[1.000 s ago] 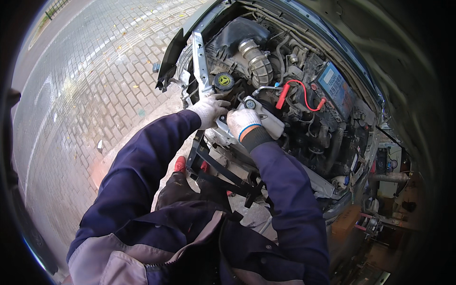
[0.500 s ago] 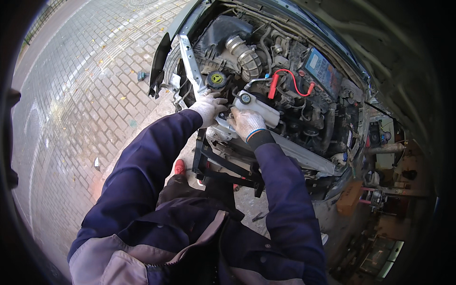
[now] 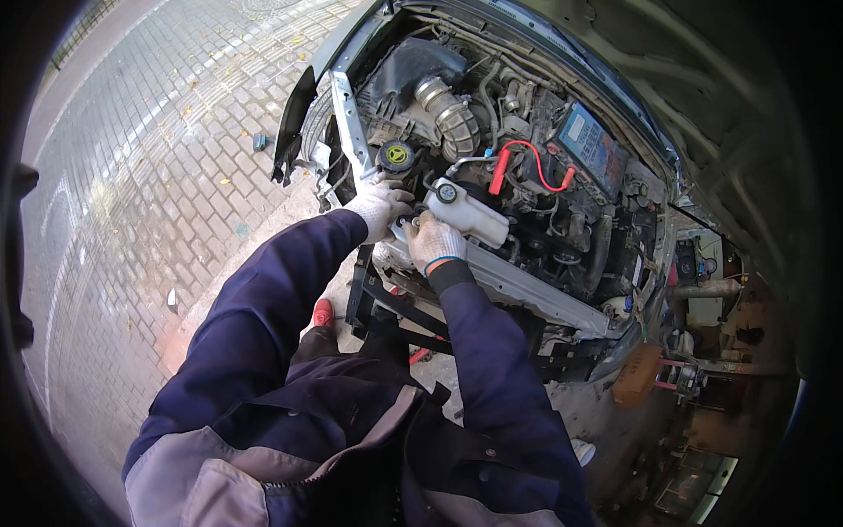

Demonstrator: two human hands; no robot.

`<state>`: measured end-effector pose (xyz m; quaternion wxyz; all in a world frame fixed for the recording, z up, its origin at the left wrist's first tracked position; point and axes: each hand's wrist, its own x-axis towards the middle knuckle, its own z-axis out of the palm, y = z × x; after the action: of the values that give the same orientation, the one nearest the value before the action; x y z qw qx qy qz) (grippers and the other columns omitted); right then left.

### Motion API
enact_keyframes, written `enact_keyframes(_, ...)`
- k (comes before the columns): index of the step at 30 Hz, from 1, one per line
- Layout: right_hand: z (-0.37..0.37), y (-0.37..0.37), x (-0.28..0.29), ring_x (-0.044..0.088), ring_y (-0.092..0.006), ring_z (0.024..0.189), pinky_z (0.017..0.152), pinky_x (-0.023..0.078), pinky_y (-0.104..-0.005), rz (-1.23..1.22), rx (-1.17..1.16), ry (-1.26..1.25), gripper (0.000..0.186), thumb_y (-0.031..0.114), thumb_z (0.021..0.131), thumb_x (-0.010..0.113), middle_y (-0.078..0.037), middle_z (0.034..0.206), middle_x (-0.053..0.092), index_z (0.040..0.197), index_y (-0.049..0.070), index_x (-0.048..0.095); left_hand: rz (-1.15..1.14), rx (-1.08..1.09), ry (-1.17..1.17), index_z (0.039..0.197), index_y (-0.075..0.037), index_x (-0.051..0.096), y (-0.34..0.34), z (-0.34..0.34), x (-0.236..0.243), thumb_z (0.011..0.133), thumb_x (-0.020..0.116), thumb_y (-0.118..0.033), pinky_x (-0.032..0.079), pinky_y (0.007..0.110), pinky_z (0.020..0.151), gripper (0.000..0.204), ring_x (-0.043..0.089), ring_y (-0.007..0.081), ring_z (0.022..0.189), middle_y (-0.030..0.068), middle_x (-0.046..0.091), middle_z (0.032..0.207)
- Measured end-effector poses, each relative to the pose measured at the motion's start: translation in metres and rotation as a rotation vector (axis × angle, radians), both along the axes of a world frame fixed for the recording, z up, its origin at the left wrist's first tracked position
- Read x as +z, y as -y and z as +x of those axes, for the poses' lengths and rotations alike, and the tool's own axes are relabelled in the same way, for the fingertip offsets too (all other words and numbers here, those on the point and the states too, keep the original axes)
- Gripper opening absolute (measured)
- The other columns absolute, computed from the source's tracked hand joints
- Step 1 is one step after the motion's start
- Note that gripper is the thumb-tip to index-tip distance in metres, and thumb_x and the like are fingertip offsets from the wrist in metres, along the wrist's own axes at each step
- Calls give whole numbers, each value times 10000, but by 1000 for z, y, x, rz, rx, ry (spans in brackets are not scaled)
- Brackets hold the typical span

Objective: The person works under the open hood of a car, using a wrench to loosen and tighten bolts on a metal bracket near the engine. They repeatedly adjust the bracket and check its fit, then use a socket wrench to secure fasteners on the front frame area.

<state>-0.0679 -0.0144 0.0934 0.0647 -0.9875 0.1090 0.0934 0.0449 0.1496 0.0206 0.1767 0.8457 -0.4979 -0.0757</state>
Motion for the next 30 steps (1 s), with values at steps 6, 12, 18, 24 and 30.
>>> enact_keyframes(6,10,12,19,776,-478,1044,920,611,-601,65,115,-44,358,424,1027,698,-261,1061,810,1138,87,747,-2,-1,12,1378,-225,827,2,0,-5,710,970,-319,311,550,1339,690,519,369,1550,53,675,1589)
enact_keyframes(12,16,29,27,786,-443,1018,910,620,-571,142,216,32,341,397,1015,726,-242,1020,807,1135,81,772,11,-22,-36,1429,-213,790,1,3,-7,687,1002,-318,312,577,1346,779,475,382,1585,77,620,1642)
enact_keyframes(18,22,25,23,768,-468,1023,892,608,-581,166,275,-64,301,360,1028,716,-253,1027,795,1086,66,744,-16,-19,-68,1431,-200,784,0,4,-9,689,998,-310,281,581,1355,780,465,388,1594,83,631,1630)
enact_keyframes(24,23,26,27,760,-461,1049,916,601,-572,196,301,-56,279,335,1022,722,-246,1043,792,1075,62,745,-24,-35,-80,1437,-206,777,-1,5,-11,701,998,-318,276,599,1351,777,452,399,1605,88,615,1646)
enact_keyframes(30,31,25,28,763,-444,1053,928,603,-555,166,420,-13,236,293,1027,719,-229,1072,790,1092,68,754,-24,-19,-98,1454,-219,767,-1,6,-11,710,1000,-330,270,620,1352,787,436,406,1621,82,606,1660)
